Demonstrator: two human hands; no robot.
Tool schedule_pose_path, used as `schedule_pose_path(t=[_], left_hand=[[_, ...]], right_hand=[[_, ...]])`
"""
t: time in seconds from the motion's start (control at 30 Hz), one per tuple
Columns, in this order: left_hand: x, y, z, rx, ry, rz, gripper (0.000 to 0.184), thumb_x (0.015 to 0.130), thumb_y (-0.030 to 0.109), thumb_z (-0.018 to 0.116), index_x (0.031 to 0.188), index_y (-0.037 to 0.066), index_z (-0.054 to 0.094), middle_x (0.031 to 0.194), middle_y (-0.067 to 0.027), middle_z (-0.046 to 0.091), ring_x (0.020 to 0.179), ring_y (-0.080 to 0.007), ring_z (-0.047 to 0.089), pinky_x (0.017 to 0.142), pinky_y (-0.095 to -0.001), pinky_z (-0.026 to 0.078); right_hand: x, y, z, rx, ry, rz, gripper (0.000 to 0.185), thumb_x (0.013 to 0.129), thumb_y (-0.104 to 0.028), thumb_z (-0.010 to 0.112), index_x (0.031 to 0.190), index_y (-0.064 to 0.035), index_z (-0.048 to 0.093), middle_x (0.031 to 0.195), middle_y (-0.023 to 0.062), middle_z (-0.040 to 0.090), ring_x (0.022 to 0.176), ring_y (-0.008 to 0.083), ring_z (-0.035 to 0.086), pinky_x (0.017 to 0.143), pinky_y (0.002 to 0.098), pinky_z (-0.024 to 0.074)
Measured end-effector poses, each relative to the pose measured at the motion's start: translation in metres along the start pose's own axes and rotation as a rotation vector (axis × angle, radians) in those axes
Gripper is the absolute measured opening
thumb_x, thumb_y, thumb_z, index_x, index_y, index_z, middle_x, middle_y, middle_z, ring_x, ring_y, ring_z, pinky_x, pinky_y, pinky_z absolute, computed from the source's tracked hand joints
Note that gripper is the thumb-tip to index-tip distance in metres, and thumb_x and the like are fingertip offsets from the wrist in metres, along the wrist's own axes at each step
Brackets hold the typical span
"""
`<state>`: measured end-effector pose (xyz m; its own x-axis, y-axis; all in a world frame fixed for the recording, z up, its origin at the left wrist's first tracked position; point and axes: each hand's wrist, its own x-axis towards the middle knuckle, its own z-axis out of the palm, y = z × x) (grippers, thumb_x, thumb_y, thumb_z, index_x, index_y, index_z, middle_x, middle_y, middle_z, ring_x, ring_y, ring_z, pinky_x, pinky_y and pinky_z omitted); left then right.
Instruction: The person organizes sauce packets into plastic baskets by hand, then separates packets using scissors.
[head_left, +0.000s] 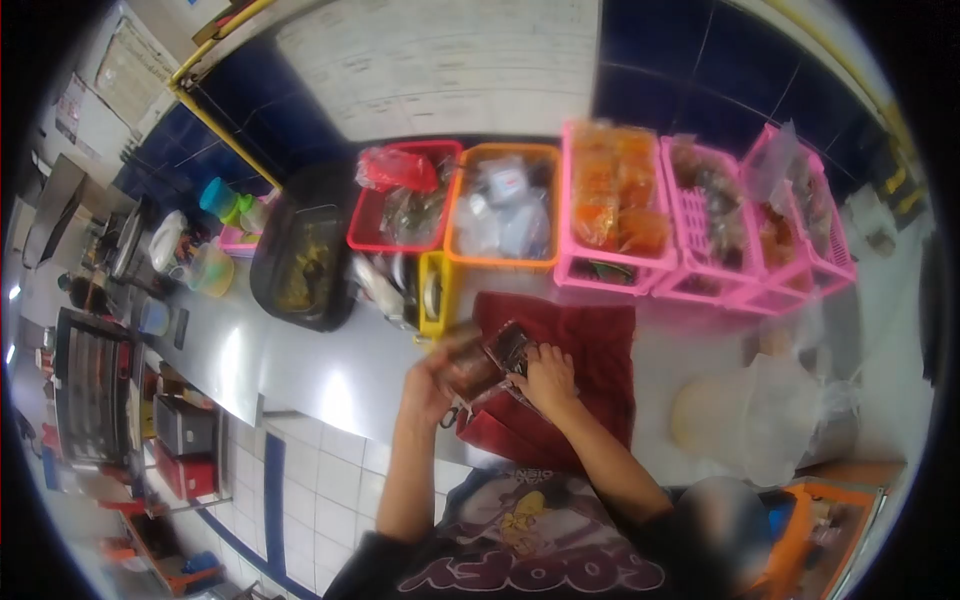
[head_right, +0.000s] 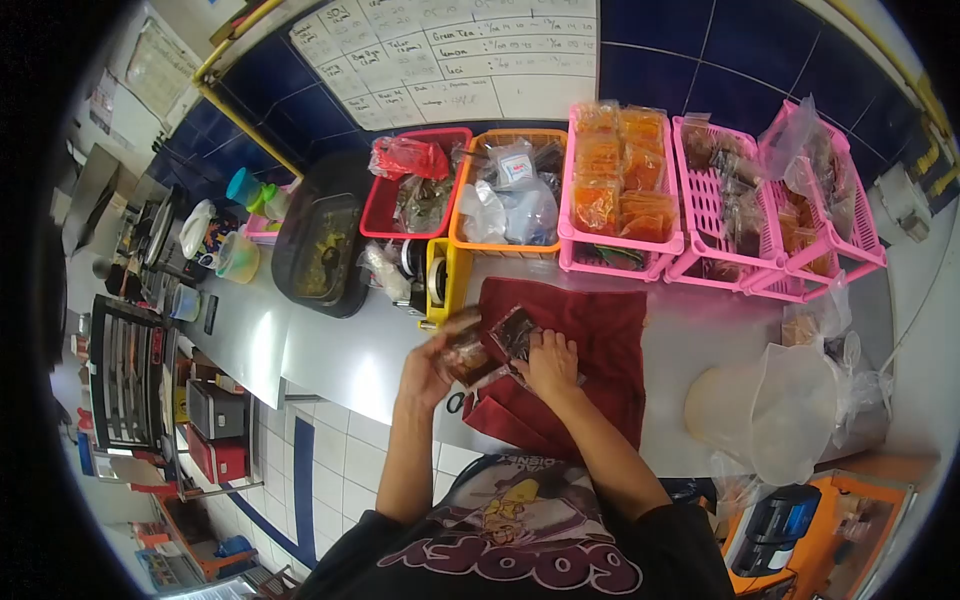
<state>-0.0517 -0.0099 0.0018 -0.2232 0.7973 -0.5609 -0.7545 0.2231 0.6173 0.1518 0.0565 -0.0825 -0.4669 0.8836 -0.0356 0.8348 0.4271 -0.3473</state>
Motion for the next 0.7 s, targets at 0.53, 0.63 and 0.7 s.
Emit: schedule_pose_path(t=[0.53,0.63,0.7], left_hand=[[0.006,-0.106,0.037,0.577,-0.505,0.095,0.030,0.104,0.025,0.055,0.127,0.007,0.057,0.118,-0.0083,0.065,0.107,-0.0136,0.062,0.081,-0.0292,0.052],[0.008,-0.119,0.045,1.028,-0.388,0.065,0.022,0.103,0.027,0.055,0.112,0.008,0.059,0.096,-0.0085,0.069,0.090,-0.0152,0.066,0.075,-0.0333,0.051],[0.012,-0.131,0.037,1.260,-0.350,0.461,0.023,0.103,0.025,0.057,0.114,0.005,0.055,0.081,-0.0069,0.063,0.070,-0.0165,0.058,0.065,-0.0352,0.048]], right_hand=[[-0.039,0.061,-0.075,1.915,-0.092,0.615,0.036,0.105,-0.042,0.050,0.115,-0.0101,0.062,0.108,0.0020,0.068,0.100,0.0179,0.064,0.090,0.0343,0.0495],[-0.046,0.069,-0.060,2.040,-0.081,0.718,0.042,0.105,-0.046,0.048,0.121,-0.0091,0.060,0.113,0.0022,0.067,0.106,0.0184,0.063,0.095,0.0368,0.0492],[-0.054,0.060,-0.070,2.165,-0.117,0.703,0.033,0.104,-0.034,0.055,0.124,-0.0071,0.058,0.116,0.0041,0.066,0.109,0.0189,0.062,0.096,0.0367,0.0489]])
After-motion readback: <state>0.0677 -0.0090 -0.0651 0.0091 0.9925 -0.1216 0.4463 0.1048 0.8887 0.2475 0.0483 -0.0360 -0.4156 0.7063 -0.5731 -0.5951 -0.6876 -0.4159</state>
